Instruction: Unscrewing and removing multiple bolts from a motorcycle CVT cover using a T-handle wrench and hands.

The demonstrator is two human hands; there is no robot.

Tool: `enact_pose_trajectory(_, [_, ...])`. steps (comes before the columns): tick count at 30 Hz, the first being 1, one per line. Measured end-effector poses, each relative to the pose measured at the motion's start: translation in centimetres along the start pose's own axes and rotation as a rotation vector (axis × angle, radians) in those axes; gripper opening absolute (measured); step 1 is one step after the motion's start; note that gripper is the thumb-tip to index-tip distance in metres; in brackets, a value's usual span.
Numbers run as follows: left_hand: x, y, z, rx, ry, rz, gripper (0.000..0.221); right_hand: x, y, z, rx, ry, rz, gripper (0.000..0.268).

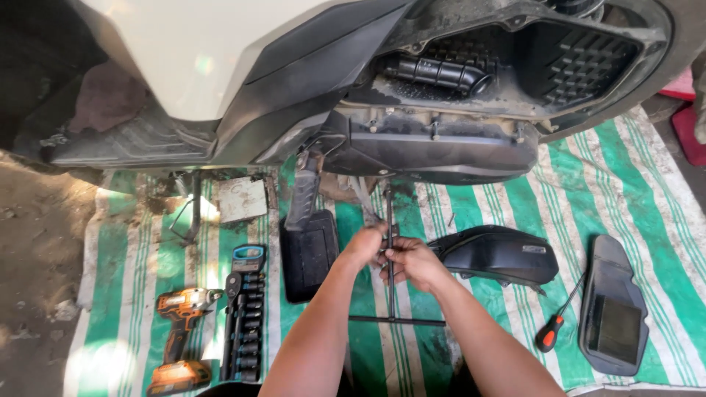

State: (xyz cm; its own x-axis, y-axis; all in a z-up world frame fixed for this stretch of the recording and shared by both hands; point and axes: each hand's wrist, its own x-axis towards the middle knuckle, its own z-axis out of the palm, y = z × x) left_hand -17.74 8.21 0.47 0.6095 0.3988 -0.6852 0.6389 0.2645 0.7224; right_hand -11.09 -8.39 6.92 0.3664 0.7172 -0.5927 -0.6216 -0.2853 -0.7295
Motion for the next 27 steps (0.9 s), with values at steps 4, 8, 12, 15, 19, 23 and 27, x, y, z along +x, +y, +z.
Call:
enact_pose_trajectory(4, [-17.3, 6.1, -1.6, 0.429, -0.453, -0.224, 0.074, 2.3, 0.8, -0.3, -0.128, 0.041, -0.03, 0.025])
enact_pose_trajectory(8, [-16.5, -2.1, 1.8, 1.229, -0.332, 0.113, 0.061, 1.9, -0.5, 0.1, -0.252, 0.09, -0.028, 0.023])
enact_pose_trajectory(12, [-19.3, -1.8, 3.0, 1.079, -0.056, 0.204, 0.043, -5.0, -3.4, 2.4, -1.489, 0.146, -0.094, 0.047])
enact_pose_trajectory(15, [-20.0, -1.4, 2.4, 1.078, -0.02, 0.233, 0.04, -10.1, 0.4, 0.6, -1.897, -0.008, 0.055, 0.055])
enact_pose_trajectory(19, [-18.6, -3.9, 3.2, 0.995, 0.158, 0.428, 0.023, -12.0, 2.1, -0.6, -1.855, 0.047, -0.187, 0.043])
enact_pose_trajectory(23, [-19.5, -4.1, 3.4, 0.903, 0.171, 0.394, 0.027, -11.7, 1.9, 0.3, -1.697, 0.128, -0.05, 0.038])
enact_pose_trajectory(27, [-20.2, -3.1, 3.3, 0.895, 0.145, 0.389, 0.029, -12.1, 1.2, 1.6, -1.747, 0.09, 0.015, 0.054])
